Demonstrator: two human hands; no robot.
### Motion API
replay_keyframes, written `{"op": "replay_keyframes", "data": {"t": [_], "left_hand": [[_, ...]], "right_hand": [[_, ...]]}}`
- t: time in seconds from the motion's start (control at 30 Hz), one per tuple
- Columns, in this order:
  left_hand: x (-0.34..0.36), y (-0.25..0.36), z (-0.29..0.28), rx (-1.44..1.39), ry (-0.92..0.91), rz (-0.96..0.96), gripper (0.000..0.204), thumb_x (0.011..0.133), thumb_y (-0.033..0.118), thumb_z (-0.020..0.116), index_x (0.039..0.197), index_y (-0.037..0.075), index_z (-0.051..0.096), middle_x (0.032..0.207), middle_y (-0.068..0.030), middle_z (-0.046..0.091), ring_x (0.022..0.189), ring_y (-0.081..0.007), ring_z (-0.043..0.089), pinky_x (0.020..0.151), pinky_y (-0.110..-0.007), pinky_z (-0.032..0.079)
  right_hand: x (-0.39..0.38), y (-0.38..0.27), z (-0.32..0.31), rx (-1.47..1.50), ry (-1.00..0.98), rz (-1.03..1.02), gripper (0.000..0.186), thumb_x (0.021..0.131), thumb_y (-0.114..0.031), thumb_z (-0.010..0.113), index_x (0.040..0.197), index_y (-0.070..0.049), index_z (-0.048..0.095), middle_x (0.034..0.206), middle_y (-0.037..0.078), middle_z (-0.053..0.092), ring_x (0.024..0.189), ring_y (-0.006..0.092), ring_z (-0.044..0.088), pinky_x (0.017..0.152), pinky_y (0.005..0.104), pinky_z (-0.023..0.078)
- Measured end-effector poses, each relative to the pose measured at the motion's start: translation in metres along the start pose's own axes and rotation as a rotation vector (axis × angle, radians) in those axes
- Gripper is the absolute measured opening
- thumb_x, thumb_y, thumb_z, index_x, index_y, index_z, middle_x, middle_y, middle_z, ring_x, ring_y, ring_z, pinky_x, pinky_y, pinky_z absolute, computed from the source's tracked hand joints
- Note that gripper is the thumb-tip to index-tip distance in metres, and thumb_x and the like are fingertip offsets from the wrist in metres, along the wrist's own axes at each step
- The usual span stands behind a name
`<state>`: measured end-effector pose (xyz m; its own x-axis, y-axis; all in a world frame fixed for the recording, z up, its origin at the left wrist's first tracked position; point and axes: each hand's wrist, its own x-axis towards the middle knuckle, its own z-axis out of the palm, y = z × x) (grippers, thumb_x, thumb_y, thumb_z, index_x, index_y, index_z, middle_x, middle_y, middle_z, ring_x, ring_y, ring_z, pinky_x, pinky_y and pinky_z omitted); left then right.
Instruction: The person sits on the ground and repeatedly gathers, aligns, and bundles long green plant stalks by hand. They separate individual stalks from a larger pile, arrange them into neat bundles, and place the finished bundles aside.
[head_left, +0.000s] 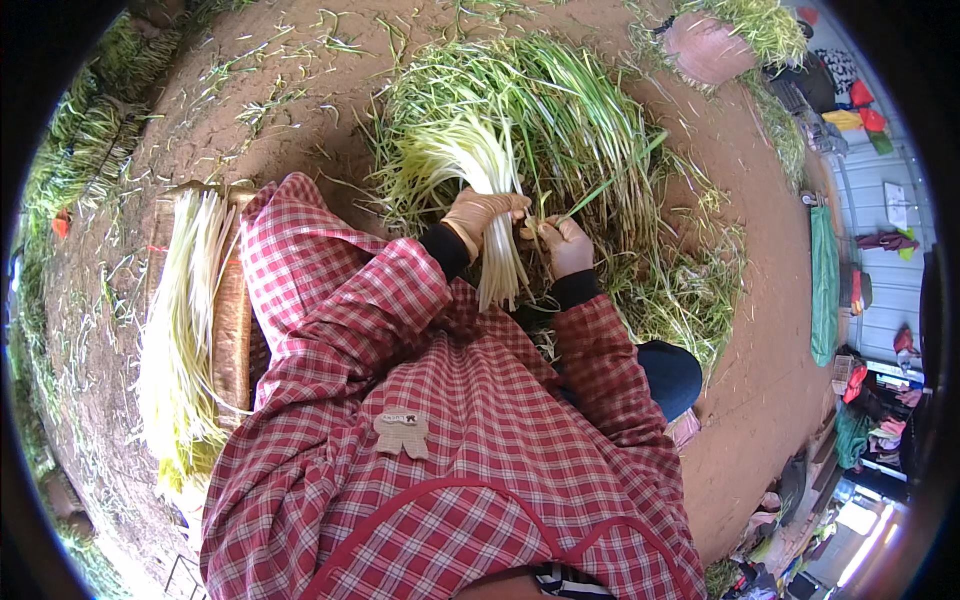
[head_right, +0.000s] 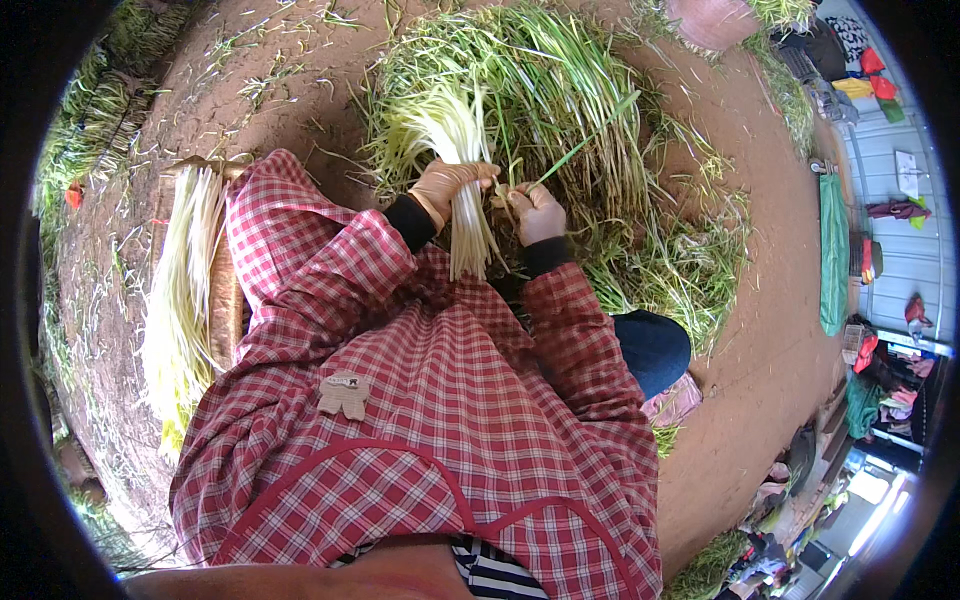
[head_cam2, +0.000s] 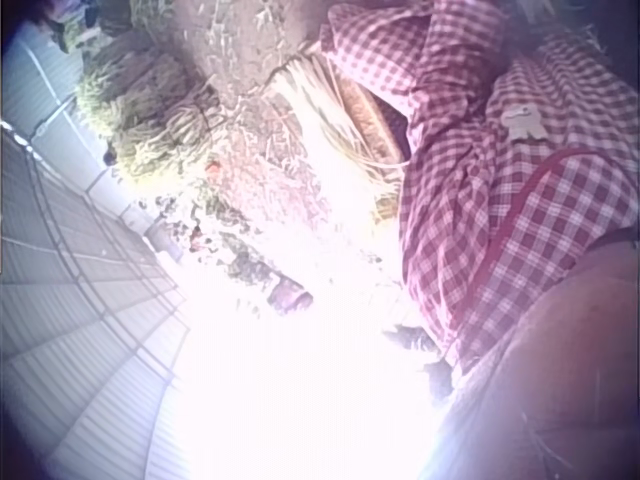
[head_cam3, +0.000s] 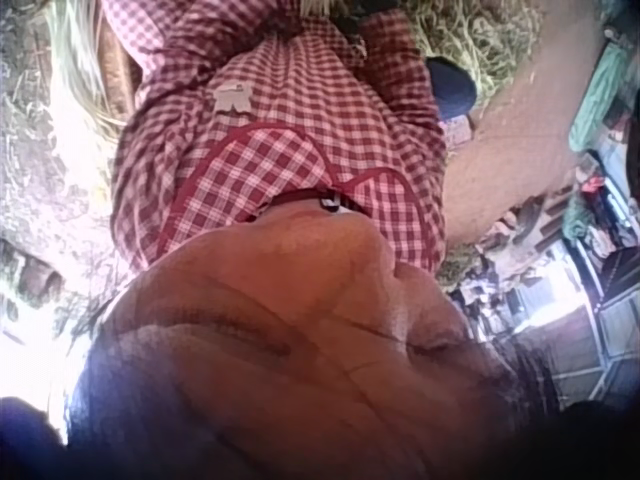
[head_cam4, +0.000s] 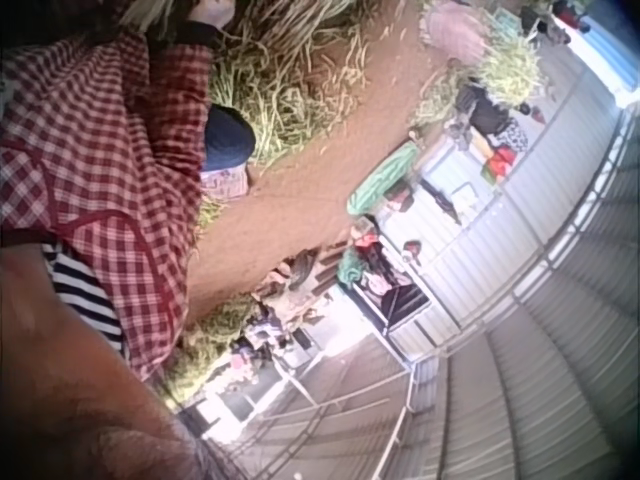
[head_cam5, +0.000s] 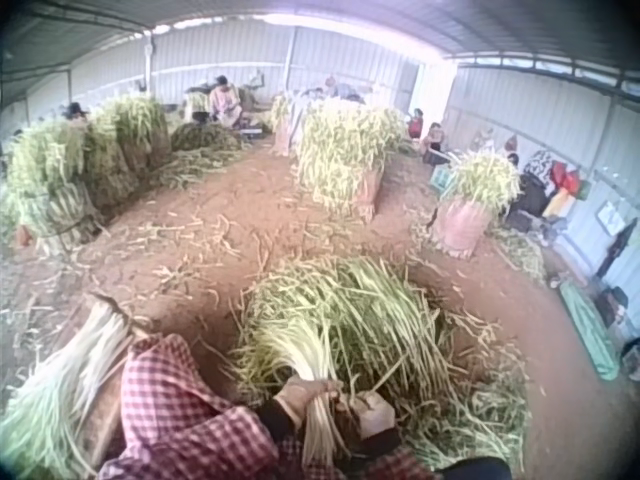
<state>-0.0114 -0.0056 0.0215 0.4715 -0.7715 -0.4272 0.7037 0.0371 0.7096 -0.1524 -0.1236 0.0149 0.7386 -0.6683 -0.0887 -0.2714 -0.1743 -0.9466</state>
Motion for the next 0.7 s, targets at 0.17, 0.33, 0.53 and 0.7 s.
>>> {"op": "replay_keyframes", "data": {"t": [0.17, 0.33, 0.53, 0.7], "left_hand": [[0.010, 0.038, -0.014, -0.260, 0.078, 0.100, 0.029, 0.084, 0.005, 0.066, 0.110, -0.005, 0.061, 0.086, -0.0087, 0.068, 0.069, -0.0146, 0.061, 0.060, -0.025, 0.052], [0.009, 0.071, -0.033, -0.329, 0.025, 0.356, 0.034, 0.089, 0.005, 0.059, 0.121, -0.002, 0.053, 0.094, -0.0104, 0.066, 0.067, -0.0159, 0.060, 0.062, -0.027, 0.053], [0.005, 0.050, -0.022, -0.284, 0.043, 0.213, 0.033, 0.089, 0.006, 0.058, 0.121, -0.002, 0.054, 0.093, -0.0081, 0.066, 0.069, -0.0149, 0.059, 0.063, -0.027, 0.053], [0.010, 0.043, -0.018, -0.300, 0.043, 0.076, 0.029, 0.088, 0.008, 0.062, 0.117, 0.002, 0.059, 0.086, -0.0040, 0.065, 0.067, -0.0122, 0.059, 0.062, -0.026, 0.052]], "right_hand": [[-0.018, 0.004, -0.055, -0.597, -0.131, -0.222, 0.016, 0.085, -0.023, 0.062, 0.090, -0.008, 0.061, 0.074, 0.013, 0.065, 0.068, 0.0293, 0.063, 0.062, 0.0368, 0.049], [-0.028, 0.044, -0.143, -1.358, -0.401, 0.037, 0.021, 0.086, -0.030, 0.062, 0.097, -0.012, 0.063, 0.081, 0.015, 0.067, 0.078, 0.0291, 0.065, 0.068, 0.0422, 0.051], [-0.030, 0.017, -0.153, -1.070, -0.283, 0.239, 0.059, 0.081, -0.026, 0.069, 0.133, -0.012, 0.045, 0.131, 0.015, 0.052, 0.118, 0.0292, 0.053, 0.098, 0.0345, 0.043], [-0.023, -0.016, -0.050, -0.521, -0.368, 0.016, 0.044, 0.087, -0.025, 0.064, 0.124, -0.005, 0.053, 0.114, 0.010, 0.063, 0.100, 0.0239, 0.061, 0.088, 0.0306, 0.047]]}}
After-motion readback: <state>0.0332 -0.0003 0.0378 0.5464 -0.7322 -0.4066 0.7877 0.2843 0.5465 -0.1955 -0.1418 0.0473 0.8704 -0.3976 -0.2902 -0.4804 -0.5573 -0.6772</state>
